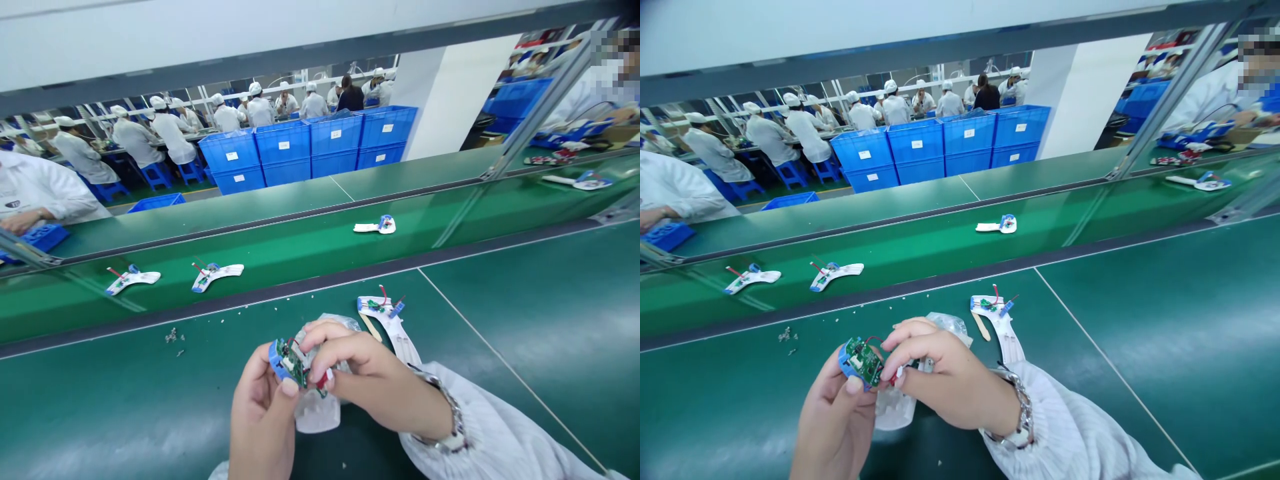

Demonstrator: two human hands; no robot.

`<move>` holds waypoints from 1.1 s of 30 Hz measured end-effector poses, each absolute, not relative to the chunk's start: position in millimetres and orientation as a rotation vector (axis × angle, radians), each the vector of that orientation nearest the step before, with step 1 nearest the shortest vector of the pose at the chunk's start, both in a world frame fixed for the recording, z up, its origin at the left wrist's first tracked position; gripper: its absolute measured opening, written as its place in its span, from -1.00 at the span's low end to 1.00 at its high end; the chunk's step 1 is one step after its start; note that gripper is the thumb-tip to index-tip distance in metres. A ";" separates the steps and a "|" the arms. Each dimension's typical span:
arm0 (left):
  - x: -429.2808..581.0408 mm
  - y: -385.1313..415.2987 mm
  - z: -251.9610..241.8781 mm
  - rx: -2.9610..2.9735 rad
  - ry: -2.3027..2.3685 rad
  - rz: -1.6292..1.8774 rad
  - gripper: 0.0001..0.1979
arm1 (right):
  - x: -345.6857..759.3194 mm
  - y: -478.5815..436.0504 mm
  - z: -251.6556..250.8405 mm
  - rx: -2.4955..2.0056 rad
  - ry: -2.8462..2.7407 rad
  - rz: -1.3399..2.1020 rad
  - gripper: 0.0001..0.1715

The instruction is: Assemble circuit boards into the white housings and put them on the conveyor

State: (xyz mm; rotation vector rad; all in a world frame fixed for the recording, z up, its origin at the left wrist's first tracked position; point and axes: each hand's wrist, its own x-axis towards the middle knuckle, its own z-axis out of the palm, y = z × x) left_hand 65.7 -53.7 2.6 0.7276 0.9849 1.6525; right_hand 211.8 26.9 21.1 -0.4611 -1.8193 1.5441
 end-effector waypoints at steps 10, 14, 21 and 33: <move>64.5 -55.5 1.1 0.704 1.017 1.667 -0.78 | 210.5 19.4 23.2 -0.475 -1.970 1.282 -0.89; 67.0 -53.9 1.8 0.651 1.031 1.638 -0.78 | 209.7 17.3 19.1 -0.458 -1.973 1.255 -0.88; 83.7 -52.6 17.9 0.640 1.182 1.736 -0.80 | 210.8 24.2 32.3 -0.626 -1.843 1.337 -0.75; 92.1 -62.3 32.5 0.781 1.243 1.721 -0.65 | 212.9 36.7 70.1 -0.448 -2.279 1.037 -0.76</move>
